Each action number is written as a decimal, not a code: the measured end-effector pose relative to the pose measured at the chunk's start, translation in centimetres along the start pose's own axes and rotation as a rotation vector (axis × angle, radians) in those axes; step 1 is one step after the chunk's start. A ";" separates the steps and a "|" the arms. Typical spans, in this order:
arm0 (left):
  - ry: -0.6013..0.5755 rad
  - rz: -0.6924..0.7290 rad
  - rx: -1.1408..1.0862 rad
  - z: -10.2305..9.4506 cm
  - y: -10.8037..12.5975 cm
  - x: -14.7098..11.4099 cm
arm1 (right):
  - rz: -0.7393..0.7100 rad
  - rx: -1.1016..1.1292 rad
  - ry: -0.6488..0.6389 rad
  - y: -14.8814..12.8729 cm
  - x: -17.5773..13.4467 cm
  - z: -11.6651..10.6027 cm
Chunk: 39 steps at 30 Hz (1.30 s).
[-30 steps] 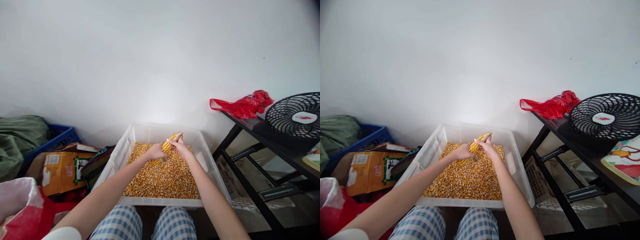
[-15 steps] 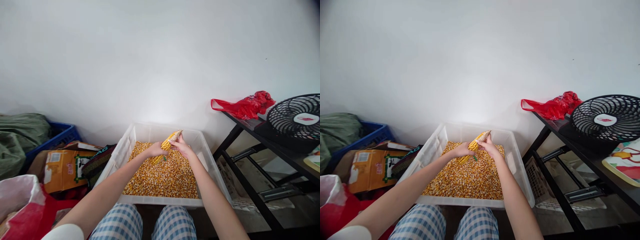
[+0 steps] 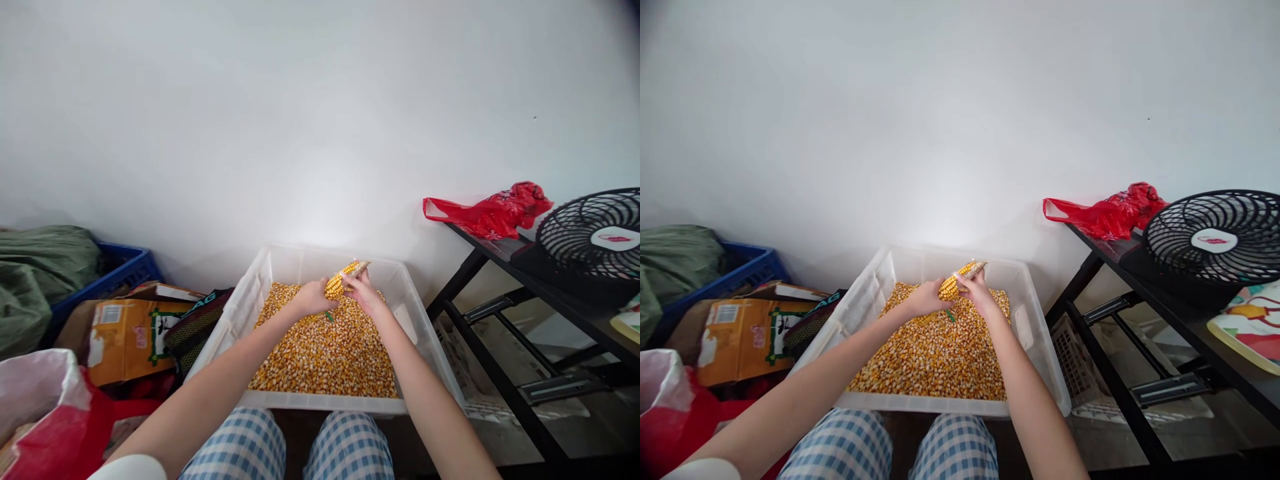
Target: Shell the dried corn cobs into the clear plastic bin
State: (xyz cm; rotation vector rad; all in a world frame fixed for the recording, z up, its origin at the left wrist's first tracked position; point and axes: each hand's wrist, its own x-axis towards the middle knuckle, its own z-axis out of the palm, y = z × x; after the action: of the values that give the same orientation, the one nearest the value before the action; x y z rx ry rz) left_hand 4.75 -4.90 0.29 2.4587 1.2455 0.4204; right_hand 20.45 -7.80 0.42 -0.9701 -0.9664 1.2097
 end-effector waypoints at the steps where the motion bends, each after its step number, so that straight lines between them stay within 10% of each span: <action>1: 0.003 -0.016 0.035 0.0 0.1 0.0 | 0.016 0.030 0.001 0.0 0.1 0.1; 8: 0.104 -0.117 0.235 0.1 1.6 -0.6 | -0.036 0.108 0.221 1.1 0.5 1.2; 39: 0.021 0.108 0.109 -0.4 0.7 -0.5 | -0.109 -0.059 0.043 -0.2 -0.4 0.3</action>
State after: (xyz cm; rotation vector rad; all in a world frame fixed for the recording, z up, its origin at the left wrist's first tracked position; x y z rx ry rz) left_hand 4.79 -5.64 0.95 2.6284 1.1764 0.4185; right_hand 20.12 -8.24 0.64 -0.9739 -1.0131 1.0708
